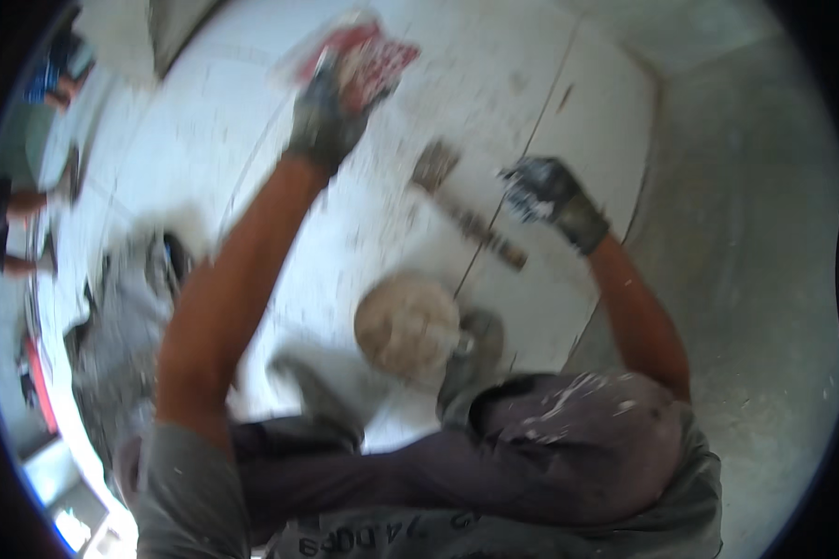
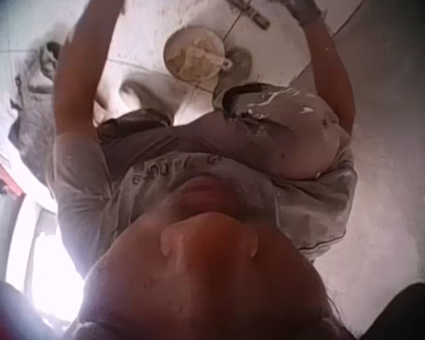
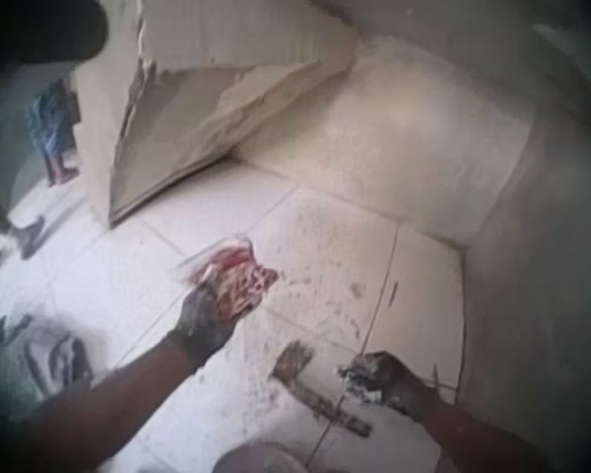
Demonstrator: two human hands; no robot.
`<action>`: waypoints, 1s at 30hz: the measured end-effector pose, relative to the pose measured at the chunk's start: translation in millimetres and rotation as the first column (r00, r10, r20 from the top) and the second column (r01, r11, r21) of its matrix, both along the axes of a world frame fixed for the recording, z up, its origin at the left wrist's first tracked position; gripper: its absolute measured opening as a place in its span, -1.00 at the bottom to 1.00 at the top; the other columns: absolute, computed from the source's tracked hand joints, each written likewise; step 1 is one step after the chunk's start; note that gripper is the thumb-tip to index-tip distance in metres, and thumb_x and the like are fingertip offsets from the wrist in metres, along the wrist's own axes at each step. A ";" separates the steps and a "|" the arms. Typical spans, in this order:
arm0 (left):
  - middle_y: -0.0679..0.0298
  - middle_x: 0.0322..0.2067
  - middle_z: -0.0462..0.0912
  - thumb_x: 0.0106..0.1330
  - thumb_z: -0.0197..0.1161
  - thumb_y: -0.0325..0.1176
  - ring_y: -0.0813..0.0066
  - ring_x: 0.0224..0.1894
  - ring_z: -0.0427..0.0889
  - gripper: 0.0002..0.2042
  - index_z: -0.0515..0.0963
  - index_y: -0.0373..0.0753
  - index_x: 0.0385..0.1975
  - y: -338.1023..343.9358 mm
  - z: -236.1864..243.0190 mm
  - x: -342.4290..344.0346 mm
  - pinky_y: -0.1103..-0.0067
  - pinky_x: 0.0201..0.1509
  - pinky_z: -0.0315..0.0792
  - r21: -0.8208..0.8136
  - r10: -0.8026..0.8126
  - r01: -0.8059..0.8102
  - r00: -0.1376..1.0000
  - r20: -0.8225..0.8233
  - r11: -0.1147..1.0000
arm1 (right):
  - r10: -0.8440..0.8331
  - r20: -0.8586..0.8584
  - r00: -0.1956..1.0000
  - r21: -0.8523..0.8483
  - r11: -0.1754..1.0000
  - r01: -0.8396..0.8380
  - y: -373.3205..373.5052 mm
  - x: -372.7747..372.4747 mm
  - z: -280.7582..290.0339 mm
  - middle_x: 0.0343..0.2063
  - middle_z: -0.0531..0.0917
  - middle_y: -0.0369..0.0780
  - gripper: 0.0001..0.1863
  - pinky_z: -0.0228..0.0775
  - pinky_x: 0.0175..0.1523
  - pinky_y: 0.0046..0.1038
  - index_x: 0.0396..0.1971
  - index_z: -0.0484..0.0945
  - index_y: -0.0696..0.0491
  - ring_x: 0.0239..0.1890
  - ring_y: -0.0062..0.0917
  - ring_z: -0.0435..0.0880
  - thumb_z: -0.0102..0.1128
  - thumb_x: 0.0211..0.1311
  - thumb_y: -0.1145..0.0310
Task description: Applying plaster or putty to wall corners and recesses using putty knives.
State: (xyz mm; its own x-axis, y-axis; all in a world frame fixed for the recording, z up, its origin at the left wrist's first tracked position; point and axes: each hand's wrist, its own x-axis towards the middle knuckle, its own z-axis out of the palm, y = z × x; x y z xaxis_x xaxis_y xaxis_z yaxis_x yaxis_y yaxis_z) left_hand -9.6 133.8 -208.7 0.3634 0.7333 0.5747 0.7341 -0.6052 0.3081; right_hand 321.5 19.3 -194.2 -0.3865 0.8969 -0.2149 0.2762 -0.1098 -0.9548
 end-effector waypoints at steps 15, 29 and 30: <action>0.17 0.25 0.33 0.46 -0.03 -0.15 0.30 0.26 0.38 -0.53 0.17 -0.18 0.29 -194.0 -127.9 -62.2 0.38 0.34 0.30 -0.362 0.729 0.916 0.129 0.672 0.171 | -0.185 -0.125 0.975 -0.816 0.578 0.005 -170.7 -107.3 -85.2 -0.19 0.64 -0.24 -0.62 0.53 -0.04 -0.43 0.01 0.51 0.17 -0.22 -0.52 0.63 0.21 0.16 0.47; 0.35 -0.16 0.59 0.43 0.06 -0.12 0.68 -0.17 0.51 -0.64 0.48 -0.27 0.01 -179.1 -100.7 12.5 0.61 -0.07 0.43 -0.622 0.519 0.619 0.372 0.770 0.480 | 0.563 0.744 0.360 -0.297 0.761 -0.576 -25.0 -37.2 -23.1 -0.38 0.67 -0.06 -0.61 0.51 -0.13 -0.28 -0.17 0.50 0.22 -0.31 -0.24 0.68 0.33 0.01 0.36; 0.35 -0.16 0.59 0.43 0.06 -0.12 0.68 -0.17 0.51 -0.64 0.48 -0.27 0.01 -173.8 -107.7 19.0 0.61 -0.07 0.43 -0.610 0.521 0.625 0.352 0.778 0.487 | 0.382 0.873 0.304 -0.020 0.649 -0.761 -42.5 -9.5 -44.1 -0.41 0.65 -0.04 -0.70 0.48 -0.15 -0.23 -0.24 0.50 0.16 -0.30 -0.14 0.65 0.26 0.01 0.38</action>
